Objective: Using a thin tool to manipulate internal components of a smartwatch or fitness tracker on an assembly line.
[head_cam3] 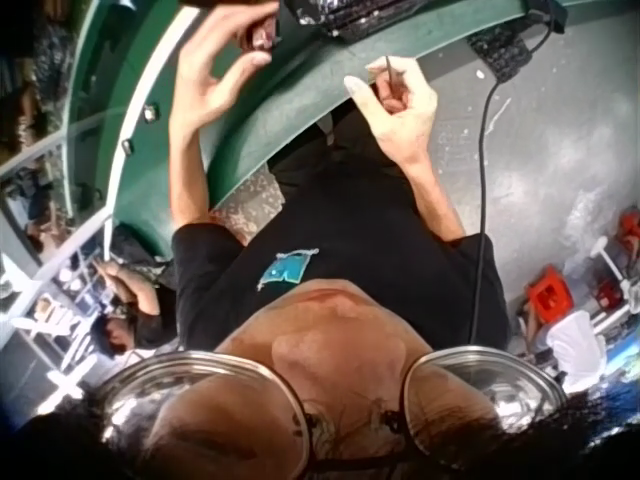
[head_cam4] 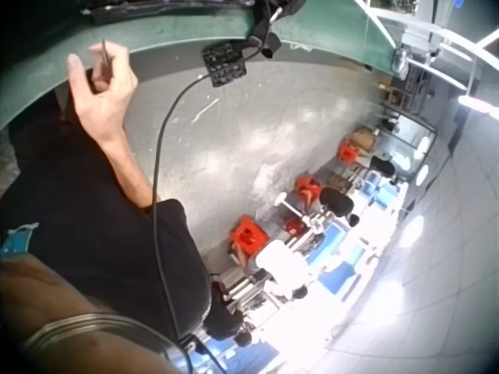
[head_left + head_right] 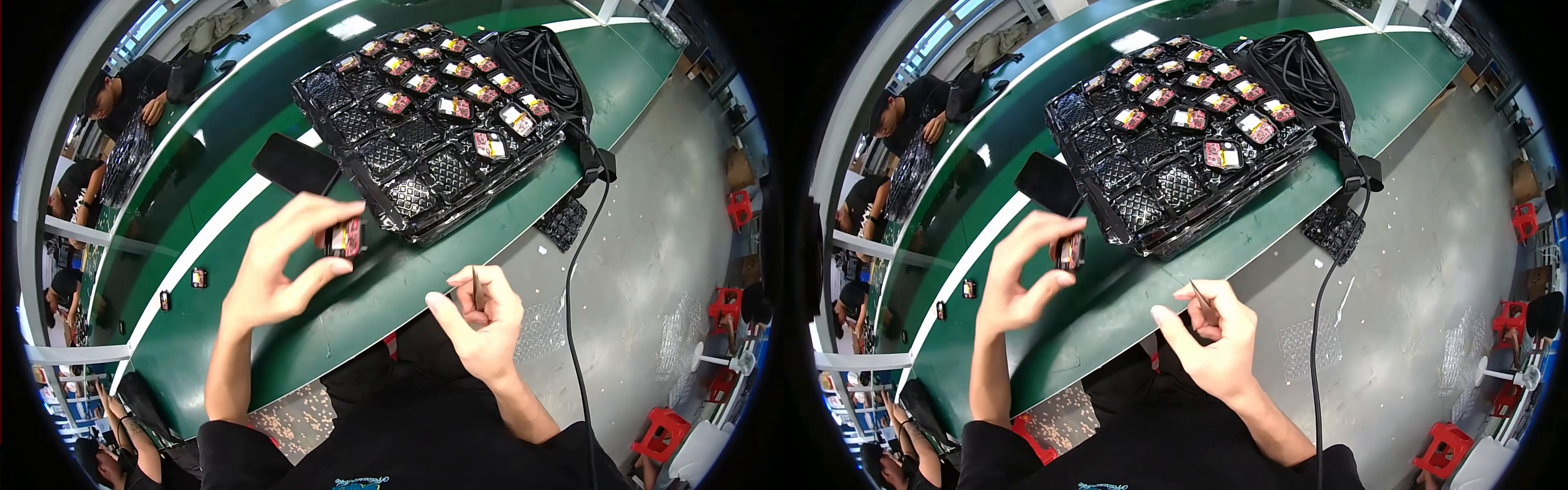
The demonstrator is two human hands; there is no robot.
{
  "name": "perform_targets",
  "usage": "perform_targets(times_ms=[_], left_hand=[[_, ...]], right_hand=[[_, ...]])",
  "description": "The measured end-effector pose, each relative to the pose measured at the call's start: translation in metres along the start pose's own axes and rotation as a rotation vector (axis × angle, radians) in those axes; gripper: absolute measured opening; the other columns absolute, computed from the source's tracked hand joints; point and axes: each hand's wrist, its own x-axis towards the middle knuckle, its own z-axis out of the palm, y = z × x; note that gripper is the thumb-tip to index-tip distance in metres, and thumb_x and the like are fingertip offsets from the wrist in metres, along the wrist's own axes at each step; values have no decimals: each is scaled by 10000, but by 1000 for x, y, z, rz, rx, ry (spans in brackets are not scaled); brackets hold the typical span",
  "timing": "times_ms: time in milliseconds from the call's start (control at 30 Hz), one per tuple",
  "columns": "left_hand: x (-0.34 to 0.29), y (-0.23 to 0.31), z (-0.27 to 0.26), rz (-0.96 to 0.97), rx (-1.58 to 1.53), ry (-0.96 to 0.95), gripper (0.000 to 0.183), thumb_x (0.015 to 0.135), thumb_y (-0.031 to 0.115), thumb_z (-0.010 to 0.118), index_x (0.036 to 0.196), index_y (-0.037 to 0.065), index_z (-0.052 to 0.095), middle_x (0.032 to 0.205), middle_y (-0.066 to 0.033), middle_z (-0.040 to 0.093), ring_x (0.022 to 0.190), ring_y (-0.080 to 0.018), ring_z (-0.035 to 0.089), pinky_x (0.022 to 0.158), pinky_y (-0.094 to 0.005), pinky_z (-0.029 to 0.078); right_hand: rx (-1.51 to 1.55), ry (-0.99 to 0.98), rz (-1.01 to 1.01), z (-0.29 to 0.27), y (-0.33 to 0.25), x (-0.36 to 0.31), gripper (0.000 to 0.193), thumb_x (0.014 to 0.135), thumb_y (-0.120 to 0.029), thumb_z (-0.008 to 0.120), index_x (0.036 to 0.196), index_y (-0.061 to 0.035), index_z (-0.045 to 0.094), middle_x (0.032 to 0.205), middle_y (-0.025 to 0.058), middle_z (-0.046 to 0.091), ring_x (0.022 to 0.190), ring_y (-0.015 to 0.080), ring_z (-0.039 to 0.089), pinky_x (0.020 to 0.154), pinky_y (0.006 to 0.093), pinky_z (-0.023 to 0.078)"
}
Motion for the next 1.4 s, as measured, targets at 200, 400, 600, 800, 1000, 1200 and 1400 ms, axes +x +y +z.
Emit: perform_targets(times_ms=[200,400,600,800,1000,1200,1400], left_hand=[[-76,-26,20,-140,324,-91,518,874,86,851,1371,44,712,1252,-138,684,1102,-356,660,959,-438,545],[-87,-41,22,-156,366,-30,510,877,69,823,1374,35,711,1403,-151,649,1263,-368,634,1089,-455,513],[-62,-39,30,-23,318,102,593,828,173,885,1381,31,725,1483,-175,632,1363,-365,609,1151,-469,492],[-4,-31,55,287,339,241,501,863,149,877,1331,26,752,1425,-138,688,1284,-335,667,1085,-431,542],[25,-24,78,333,431,302,639,886,332,884,1432,59,699,1449,-142,671,1375,-346,613,1186,-482,458],[43,-31,91,343,429,229,687,963,419,795,1487,12,617,1499,-199,598,1444,-381,533,1256,-555,358],[45,-32,96,358,386,328,474,958,343,826,1335,67,753,1327,-167,715,1279,-414,623,1178,-516,453]], right_hand=[[-301,81,-318,-16,-4,55,489,901,87,793,1370,-49,769,821,15,660,646,47,544,565,229,442],[-557,-56,-531,-23,-8,93,475,902,81,773,1354,-64,792,819,7,685,651,54,529,586,241,433],[-608,-151,-654,-27,-10,105,379,951,102,764,1301,-37,811,815,14,669,692,50,571,619,218,460],[-576,-121,-592,-29,-15,108,260,1020,36,747,1273,1,794,1013,92,809,855,96,736,747,240,578],[-477,-80,-537,-30,-12,112,241,1028,-21,791,1268,-14,812,808,-46,711,697,-9,549,617,179,428],[-490,-57,-546,-28,-13,114,230,1030,-24,792,1258,-10,815,783,-66,673,680,-13,496,590,179,383],[-531,-137,-496,-28,-22,109,270,1018,39,761,1285,11,789,1012,63,803,870,52,713,745,209,557]])
